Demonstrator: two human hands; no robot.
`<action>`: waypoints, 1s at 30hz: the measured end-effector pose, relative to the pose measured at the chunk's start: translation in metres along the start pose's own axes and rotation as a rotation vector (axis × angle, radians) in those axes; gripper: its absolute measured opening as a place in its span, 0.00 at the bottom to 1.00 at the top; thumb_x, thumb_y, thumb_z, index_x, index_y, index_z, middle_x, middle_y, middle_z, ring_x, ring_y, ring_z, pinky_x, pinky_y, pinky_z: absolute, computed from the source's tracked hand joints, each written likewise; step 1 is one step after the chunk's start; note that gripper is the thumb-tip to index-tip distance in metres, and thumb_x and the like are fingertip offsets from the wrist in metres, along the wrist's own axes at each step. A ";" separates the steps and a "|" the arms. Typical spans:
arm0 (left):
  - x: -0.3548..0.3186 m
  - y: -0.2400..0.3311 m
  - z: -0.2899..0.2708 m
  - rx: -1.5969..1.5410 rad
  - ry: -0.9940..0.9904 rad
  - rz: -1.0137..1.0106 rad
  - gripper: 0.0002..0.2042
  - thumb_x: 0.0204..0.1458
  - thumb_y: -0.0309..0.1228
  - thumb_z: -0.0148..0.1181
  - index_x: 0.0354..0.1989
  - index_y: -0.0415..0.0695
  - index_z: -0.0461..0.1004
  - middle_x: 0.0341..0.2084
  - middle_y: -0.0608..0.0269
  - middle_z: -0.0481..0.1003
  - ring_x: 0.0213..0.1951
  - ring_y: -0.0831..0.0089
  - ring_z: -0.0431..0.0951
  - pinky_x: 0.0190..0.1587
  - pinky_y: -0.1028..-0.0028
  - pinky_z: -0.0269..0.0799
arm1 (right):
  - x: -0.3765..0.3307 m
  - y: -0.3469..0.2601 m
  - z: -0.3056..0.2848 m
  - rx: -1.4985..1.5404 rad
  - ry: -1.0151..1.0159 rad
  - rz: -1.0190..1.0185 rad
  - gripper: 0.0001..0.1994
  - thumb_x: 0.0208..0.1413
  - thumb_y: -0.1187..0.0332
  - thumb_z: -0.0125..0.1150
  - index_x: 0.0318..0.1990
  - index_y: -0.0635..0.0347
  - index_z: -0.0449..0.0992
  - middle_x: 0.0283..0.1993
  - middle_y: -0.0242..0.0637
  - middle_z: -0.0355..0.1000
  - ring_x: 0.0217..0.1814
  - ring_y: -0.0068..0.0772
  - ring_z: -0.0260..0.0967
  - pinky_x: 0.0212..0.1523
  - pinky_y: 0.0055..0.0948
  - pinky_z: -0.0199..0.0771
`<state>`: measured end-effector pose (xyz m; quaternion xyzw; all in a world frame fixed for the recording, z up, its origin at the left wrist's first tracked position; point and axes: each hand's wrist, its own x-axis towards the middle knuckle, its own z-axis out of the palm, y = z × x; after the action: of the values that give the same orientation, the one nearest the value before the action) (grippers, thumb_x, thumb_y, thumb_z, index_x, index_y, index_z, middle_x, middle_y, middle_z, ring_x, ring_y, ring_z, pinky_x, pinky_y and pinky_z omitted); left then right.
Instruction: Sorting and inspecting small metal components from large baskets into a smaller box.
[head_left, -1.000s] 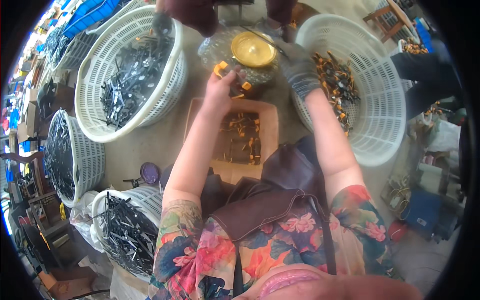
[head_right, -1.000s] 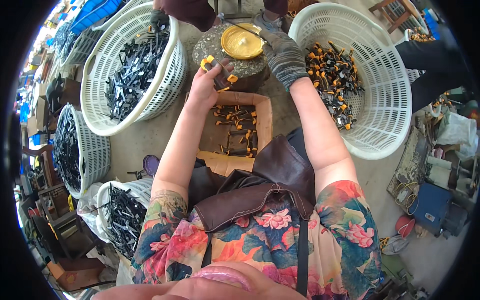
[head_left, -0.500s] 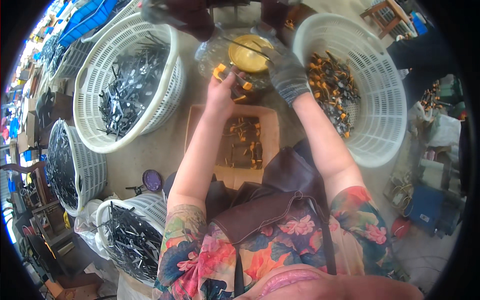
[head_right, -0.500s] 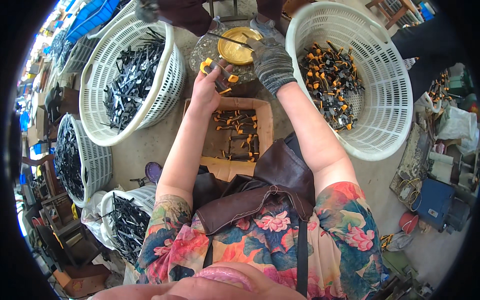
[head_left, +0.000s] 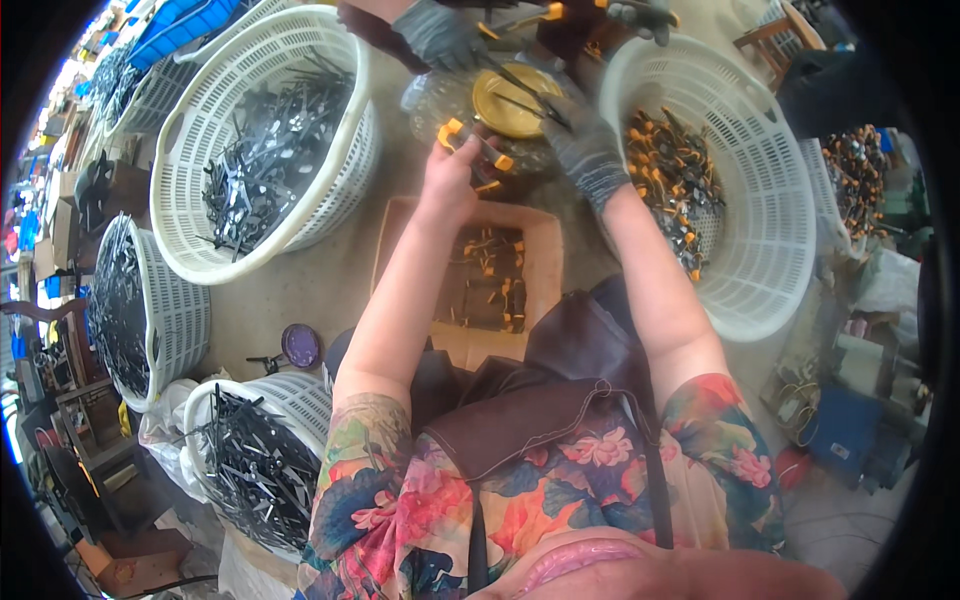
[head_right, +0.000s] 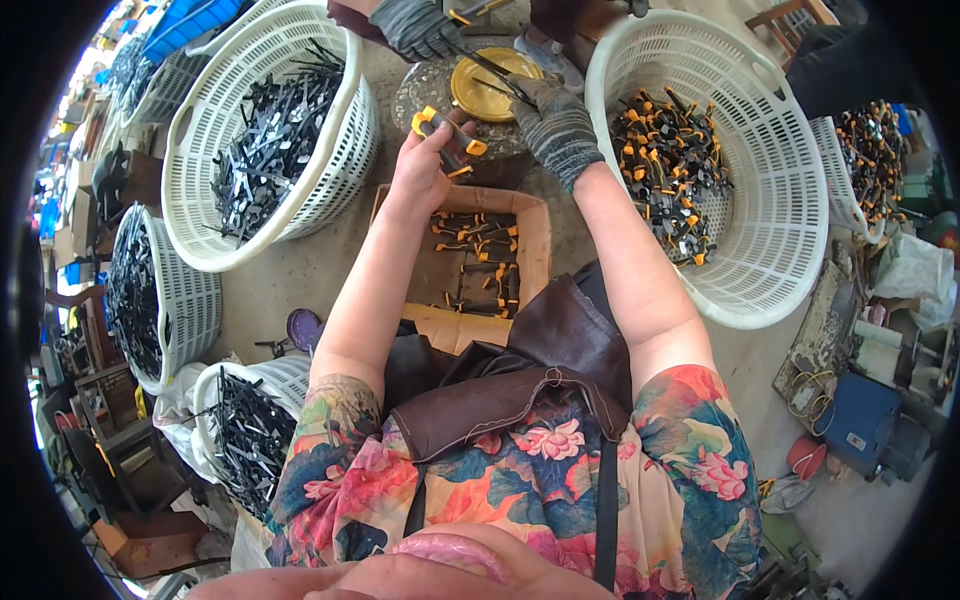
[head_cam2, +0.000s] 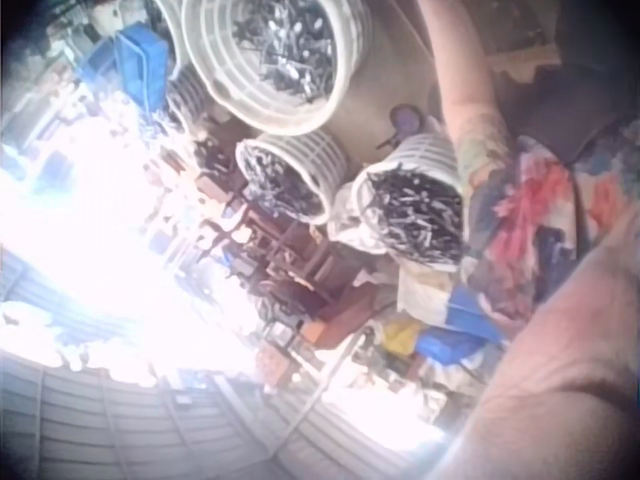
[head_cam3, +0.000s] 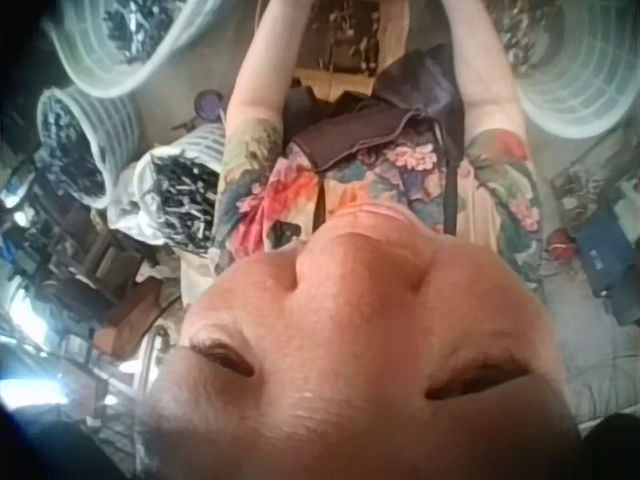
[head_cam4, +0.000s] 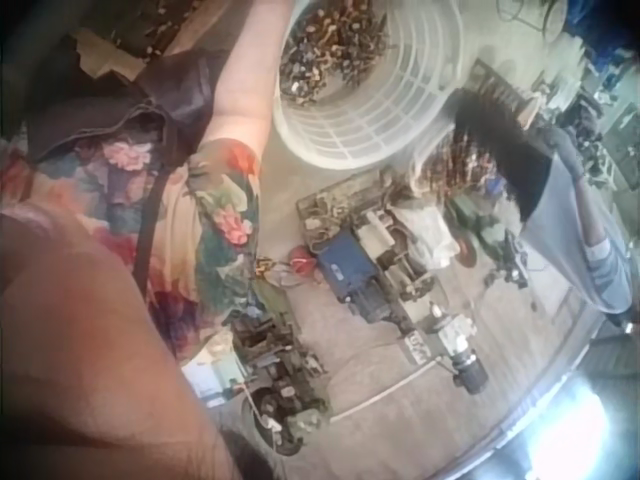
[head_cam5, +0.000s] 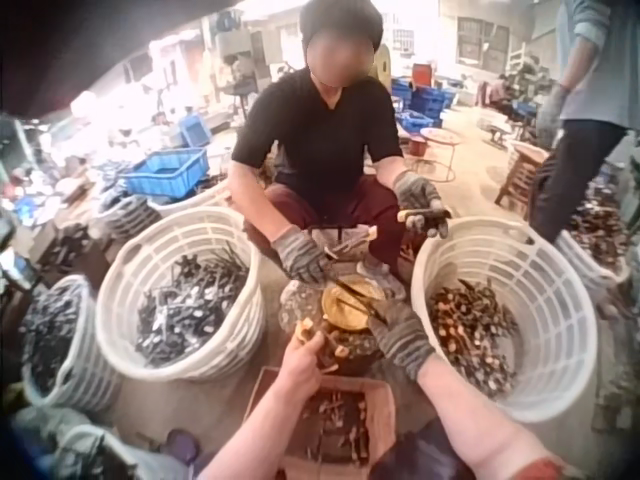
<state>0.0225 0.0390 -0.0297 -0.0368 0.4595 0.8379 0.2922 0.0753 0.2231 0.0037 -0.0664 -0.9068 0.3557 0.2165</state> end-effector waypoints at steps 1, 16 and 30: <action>0.000 0.000 0.002 0.000 0.006 0.001 0.15 0.60 0.27 0.44 0.55 0.41 0.59 0.54 0.57 0.68 0.52 0.63 0.72 0.45 0.65 0.71 | -0.001 0.002 0.000 0.002 0.016 -0.074 0.17 0.51 0.69 0.58 0.50 0.58 0.73 0.44 0.50 0.73 0.47 0.49 0.71 0.49 0.36 0.70; -0.003 0.015 -0.010 -0.145 -0.055 0.098 0.11 0.61 0.28 0.43 0.49 0.36 0.59 0.48 0.49 0.70 0.46 0.60 0.76 0.45 0.65 0.76 | -0.030 -0.042 -0.055 1.111 -0.064 0.594 0.15 0.50 0.64 0.63 0.43 0.63 0.74 0.20 0.23 0.62 0.20 0.15 0.57 0.23 0.20 0.66; -0.015 0.036 -0.011 -0.231 0.033 0.102 0.11 0.62 0.30 0.43 0.48 0.36 0.60 0.45 0.49 0.72 0.46 0.61 0.75 0.39 0.72 0.76 | -0.054 -0.077 -0.063 0.724 -0.146 0.272 0.16 0.55 0.70 0.59 0.51 0.64 0.73 0.31 0.29 0.73 0.30 0.14 0.65 0.31 0.17 0.68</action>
<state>0.0136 0.0090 -0.0036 -0.0606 0.3660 0.8983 0.2356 0.1534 0.1902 0.0780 -0.0796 -0.7187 0.6817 0.1116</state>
